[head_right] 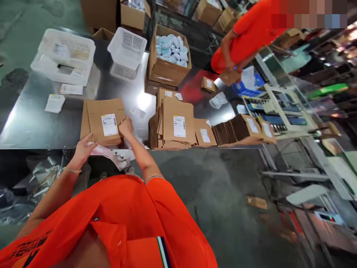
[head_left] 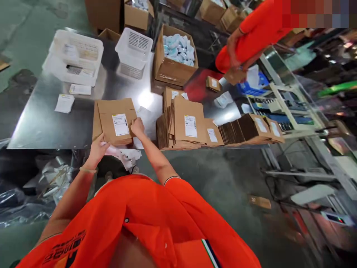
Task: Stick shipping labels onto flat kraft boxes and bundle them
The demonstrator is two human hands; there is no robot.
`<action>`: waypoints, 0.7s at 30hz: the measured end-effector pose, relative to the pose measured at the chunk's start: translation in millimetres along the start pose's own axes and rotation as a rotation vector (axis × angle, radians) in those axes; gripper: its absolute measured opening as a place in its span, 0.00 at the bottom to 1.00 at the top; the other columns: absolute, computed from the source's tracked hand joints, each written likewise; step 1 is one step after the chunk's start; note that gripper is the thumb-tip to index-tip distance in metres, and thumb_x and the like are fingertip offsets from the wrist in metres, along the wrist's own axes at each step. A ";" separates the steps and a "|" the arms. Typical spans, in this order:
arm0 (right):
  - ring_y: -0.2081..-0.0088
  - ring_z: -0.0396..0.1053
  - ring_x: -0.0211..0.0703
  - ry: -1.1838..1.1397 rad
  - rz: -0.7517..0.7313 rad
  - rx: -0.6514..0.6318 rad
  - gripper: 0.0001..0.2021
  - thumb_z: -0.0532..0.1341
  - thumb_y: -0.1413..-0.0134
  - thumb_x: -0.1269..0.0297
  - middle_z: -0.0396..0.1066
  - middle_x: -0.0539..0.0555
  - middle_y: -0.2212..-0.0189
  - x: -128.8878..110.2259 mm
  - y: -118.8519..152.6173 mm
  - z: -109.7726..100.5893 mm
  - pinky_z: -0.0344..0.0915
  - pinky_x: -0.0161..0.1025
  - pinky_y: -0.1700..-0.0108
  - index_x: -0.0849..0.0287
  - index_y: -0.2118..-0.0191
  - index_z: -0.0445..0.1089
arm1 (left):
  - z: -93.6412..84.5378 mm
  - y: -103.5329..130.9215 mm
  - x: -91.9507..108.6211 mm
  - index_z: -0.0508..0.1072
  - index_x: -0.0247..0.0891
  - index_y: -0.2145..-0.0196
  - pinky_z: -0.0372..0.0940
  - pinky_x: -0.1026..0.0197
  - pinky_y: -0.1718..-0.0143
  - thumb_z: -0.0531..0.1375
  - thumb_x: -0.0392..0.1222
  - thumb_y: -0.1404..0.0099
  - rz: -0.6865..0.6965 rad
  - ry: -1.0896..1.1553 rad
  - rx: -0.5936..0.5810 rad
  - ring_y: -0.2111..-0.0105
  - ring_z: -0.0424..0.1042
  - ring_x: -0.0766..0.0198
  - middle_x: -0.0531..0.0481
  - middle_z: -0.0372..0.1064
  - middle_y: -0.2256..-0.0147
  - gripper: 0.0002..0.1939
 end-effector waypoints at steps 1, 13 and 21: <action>0.45 0.75 0.60 -0.014 0.023 0.039 0.11 0.56 0.26 0.62 0.76 0.67 0.48 6.2 -0.5 -19.5 0.73 0.53 0.43 0.60 0.45 0.69 | 5.9 3.9 3.0 0.76 0.32 0.36 0.74 0.56 0.56 0.75 0.50 0.44 -0.004 0.075 -0.069 0.62 0.79 0.54 0.48 0.80 0.65 0.41; 0.44 0.71 0.62 0.124 0.075 0.655 0.19 0.58 0.30 0.53 0.72 0.74 0.45 154.3 51.8 -287.7 0.68 0.61 0.44 0.61 0.46 0.74 | 36.8 71.7 22.0 0.81 0.37 0.44 0.77 0.54 0.54 0.83 0.54 0.55 -0.074 0.402 -0.296 0.54 0.82 0.49 0.39 0.83 0.49 0.42; 0.67 0.71 0.43 -0.393 -0.535 -0.720 0.12 0.72 0.47 0.54 0.74 0.48 0.72 30.7 149.7 27.4 0.68 0.37 0.62 0.56 0.64 0.77 | 7.4 70.9 -2.6 0.73 0.39 0.37 0.77 0.49 0.47 0.80 0.48 0.48 -0.175 0.696 0.084 0.50 0.81 0.49 0.41 0.81 0.48 0.43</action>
Point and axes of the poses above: each hand's wrist, its own y-axis away from the middle knuckle, its own z-axis out of the palm, x = y × z, the point moved 5 cm from there along -y, towards the middle knuckle
